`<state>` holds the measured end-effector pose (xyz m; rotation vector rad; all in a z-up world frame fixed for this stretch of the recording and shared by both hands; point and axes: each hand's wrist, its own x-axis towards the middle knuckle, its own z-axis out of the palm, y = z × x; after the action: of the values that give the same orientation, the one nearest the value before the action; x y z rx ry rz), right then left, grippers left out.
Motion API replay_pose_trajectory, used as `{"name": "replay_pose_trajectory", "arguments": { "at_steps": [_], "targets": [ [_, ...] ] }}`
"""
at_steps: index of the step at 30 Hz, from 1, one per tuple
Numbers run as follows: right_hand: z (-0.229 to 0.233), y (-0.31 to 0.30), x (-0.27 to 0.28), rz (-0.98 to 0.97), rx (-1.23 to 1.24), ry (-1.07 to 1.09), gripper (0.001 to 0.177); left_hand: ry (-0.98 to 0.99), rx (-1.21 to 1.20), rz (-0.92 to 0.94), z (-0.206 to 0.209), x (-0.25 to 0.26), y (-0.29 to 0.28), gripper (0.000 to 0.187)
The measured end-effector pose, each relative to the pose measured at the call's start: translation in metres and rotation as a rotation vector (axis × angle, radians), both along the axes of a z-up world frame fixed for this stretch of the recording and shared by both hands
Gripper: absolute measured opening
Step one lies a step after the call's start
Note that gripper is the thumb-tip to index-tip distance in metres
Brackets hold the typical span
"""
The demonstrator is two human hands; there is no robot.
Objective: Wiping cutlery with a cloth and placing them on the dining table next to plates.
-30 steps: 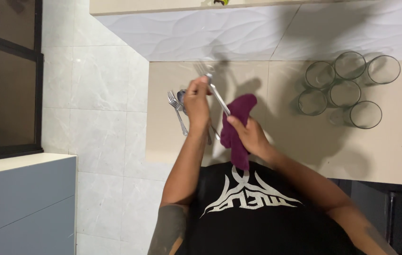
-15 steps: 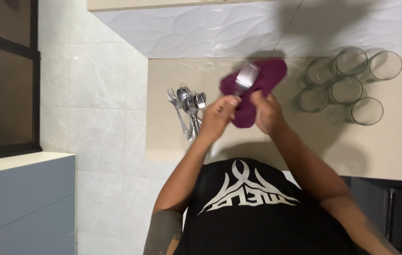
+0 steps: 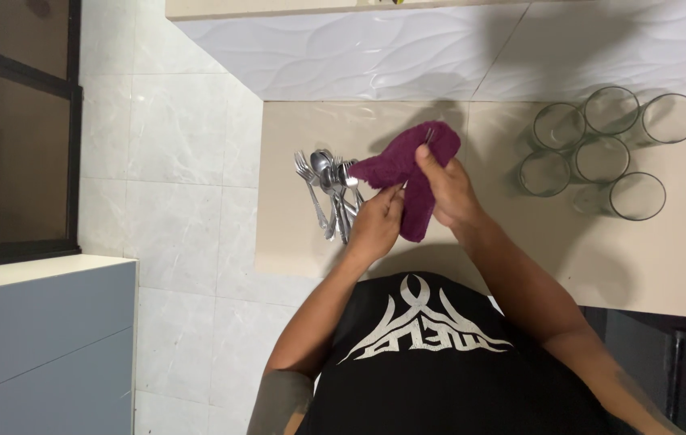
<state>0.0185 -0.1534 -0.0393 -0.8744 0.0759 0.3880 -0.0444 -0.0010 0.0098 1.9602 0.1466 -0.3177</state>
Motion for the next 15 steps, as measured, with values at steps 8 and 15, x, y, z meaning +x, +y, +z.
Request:
{"name": "replay_pose_trajectory", "arguments": {
  "at_steps": [8, 15],
  "targets": [
    [-0.012, -0.041, 0.028, -0.171, 0.147, 0.09, 0.043, 0.096, 0.065, 0.134, 0.001, -0.004, 0.019, 0.038],
    [-0.003, 0.0, -0.016, 0.057, 0.315, 0.055, 0.041, -0.018, -0.232, 0.194, 0.0, 0.006, -0.016, 0.022]
  ]
}}
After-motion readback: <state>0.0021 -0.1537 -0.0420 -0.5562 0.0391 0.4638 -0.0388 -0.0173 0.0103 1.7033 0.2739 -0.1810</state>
